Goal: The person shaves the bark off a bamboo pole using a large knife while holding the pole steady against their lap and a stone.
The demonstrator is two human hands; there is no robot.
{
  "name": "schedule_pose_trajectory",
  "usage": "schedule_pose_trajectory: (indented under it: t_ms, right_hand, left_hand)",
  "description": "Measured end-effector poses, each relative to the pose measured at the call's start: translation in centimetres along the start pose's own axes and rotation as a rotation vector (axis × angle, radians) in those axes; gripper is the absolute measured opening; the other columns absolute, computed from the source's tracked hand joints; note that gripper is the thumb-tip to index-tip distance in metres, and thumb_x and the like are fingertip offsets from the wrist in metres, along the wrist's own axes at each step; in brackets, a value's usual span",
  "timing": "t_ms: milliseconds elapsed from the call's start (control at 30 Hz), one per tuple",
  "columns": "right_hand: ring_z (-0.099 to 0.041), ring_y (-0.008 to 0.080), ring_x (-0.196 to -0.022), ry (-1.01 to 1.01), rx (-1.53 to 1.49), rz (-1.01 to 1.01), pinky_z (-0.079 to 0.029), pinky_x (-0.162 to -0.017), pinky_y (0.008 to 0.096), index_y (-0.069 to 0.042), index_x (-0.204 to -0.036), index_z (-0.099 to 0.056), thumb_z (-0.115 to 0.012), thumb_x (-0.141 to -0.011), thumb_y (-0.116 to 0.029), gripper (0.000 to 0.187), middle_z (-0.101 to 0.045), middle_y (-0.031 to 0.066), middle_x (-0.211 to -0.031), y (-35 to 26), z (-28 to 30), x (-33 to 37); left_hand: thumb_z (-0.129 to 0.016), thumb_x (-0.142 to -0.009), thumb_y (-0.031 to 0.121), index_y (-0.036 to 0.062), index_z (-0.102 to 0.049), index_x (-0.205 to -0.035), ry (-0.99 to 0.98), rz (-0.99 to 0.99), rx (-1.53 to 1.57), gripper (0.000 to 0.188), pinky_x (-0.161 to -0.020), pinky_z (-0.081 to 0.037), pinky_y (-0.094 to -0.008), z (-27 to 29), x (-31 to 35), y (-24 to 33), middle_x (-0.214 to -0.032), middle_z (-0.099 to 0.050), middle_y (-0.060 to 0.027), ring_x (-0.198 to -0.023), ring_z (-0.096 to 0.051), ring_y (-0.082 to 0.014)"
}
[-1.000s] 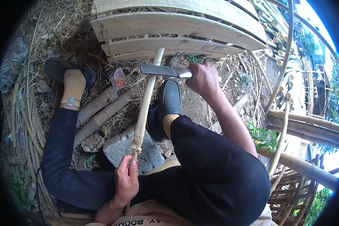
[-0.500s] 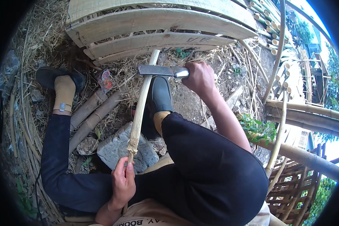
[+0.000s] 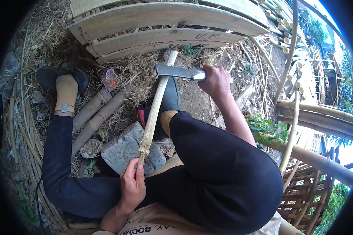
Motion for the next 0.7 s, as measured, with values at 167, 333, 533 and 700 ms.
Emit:
schedule_pose_trajectory:
  t_ms: [167,333,533,700]
  right_hand:
    - [-0.071,0.0327,-0.069,0.042,0.021,0.002,-0.057,-0.069,0.0432,-0.016,-0.09,-0.077,-0.074,-0.068,-0.019,0.023,-0.071,0.0127,-0.072,0.7,0.0,0.1]
    - [-0.07,0.0322,-0.066,0.021,0.111,-0.218,-0.057,-0.067,0.042,-0.013,-0.092,-0.077,-0.07,-0.074,-0.018,0.02,-0.072,0.0148,-0.074,4.8,0.4,-0.6]
    - [-0.068,0.0234,-0.058,0.142,0.059,-0.302,-0.054,-0.057,0.0395,-0.006,-0.095,-0.077,-0.065,-0.086,-0.017,0.019,-0.068,0.0157,-0.065,10.5,6.5,1.6]
    - [-0.063,0.0197,-0.049,0.061,-0.145,-0.193,-0.05,-0.052,0.035,-0.002,-0.093,-0.076,-0.071,-0.089,-0.017,0.016,-0.065,0.0136,-0.061,4.1,6.0,1.9]
  left_hand:
    - [-0.052,-0.102,0.012,0.0,-0.058,-0.113,-0.03,0.011,-0.019,0.018,-0.053,-0.045,-0.046,-0.2,-0.1,-0.3,-0.07,-0.061,-0.019,-0.058,-0.063,-0.0391]
    - [-0.051,-0.102,0.01,-0.0008,-0.058,-0.106,-0.029,-0.036,-0.036,0.014,-0.05,-0.04,-0.0393,-0.5,0.5,-0.1,-0.065,-0.056,-0.0157,-0.052,-0.058,-0.027]
    - [-0.051,-0.104,0.011,0.0002,-0.056,-0.1,-0.007,0.01,0.097,0.013,-0.047,-0.031,-0.031,-0.2,0.0,-0.6,-0.057,-0.047,-0.0042,-0.048,-0.044,-0.0098]
    - [-0.047,-0.108,0.017,0.0036,-0.051,-0.104,-0.088,0.087,0.245,0.014,-0.047,-0.024,-0.0224,-0.5,0.1,-2.6,-0.059,-0.039,0.0074,-0.052,-0.035,-0.0004]
Point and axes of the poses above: each hand's wrist, its own x-axis away from the middle knuckle, its own z-axis out of the back of the hand, y = z × x, the point moved 8 cm from there along -x, towards the middle knuckle
